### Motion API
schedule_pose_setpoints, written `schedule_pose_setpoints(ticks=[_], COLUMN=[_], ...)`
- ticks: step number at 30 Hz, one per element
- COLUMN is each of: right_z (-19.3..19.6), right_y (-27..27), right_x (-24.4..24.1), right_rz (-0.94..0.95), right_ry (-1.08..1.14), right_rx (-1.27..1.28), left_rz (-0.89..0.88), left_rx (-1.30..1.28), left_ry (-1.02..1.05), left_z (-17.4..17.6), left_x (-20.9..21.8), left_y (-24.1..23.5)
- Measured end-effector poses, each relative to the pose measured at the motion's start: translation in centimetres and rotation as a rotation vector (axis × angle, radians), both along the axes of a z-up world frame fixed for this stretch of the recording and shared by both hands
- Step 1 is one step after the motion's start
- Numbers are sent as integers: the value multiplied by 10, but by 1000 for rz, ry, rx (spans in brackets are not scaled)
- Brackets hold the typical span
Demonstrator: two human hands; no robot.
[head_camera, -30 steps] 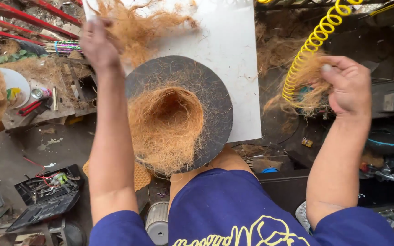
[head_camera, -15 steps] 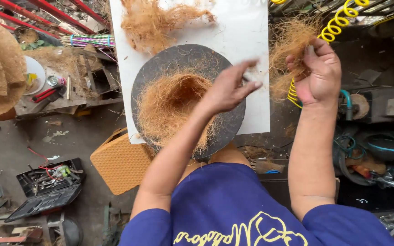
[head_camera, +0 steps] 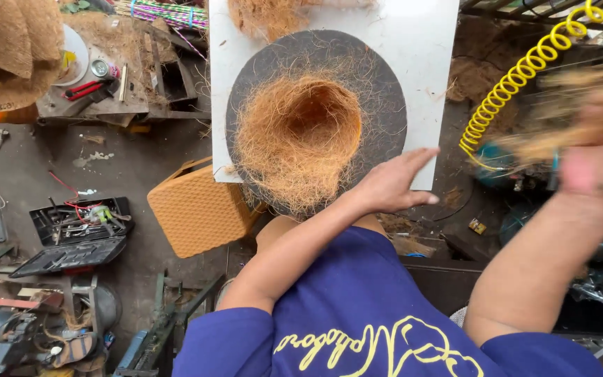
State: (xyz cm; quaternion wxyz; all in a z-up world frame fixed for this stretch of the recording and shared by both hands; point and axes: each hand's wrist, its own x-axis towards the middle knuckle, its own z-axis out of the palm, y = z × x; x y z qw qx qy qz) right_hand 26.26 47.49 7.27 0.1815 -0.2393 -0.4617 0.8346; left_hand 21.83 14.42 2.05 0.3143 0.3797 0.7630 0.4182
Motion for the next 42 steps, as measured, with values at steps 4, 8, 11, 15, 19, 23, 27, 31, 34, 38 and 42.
schedule_pose_setpoints(ticks=[4,8,11,15,19,23,27,31,34,38,42], right_z=[-26,-73,-91,-105,-104,-74,-111,-106,-103,-135,-134], right_y=[-143,-217,-235,-246,-260,-285,-285,-284,-280,-287,-278], right_x=[-40,-52,-63,-72,-80,-81,-83,-86,-91,-92,-94], right_rz=[175,383,431,502,457,637,685,667,638,753,701], right_ry=[25,-235,-245,-270,-312,-332,-315,-340,-352,-322,-321], right_rx=[430,403,396,348,306,375,415,337,272,252,261], left_rz=[409,999,1108,1162,1356,1353,1282,1271,1225,1097,1117], left_rx=[537,599,732,744,746,762,741,696,681,601,601], left_ry=[-637,-670,-700,-728,-732,-757,-586,-533,-550,-546,-620], left_z=[9,-61,-42,-57,-74,-101,-70,-81,-76,-63,-63], left_x=[-13,-13,-21,-24,-26,-27,-32,-31,-35,-37,-38], left_y=[-17,-42,-71,-88,-100,-98,-107,-110,-119,-127,-136])
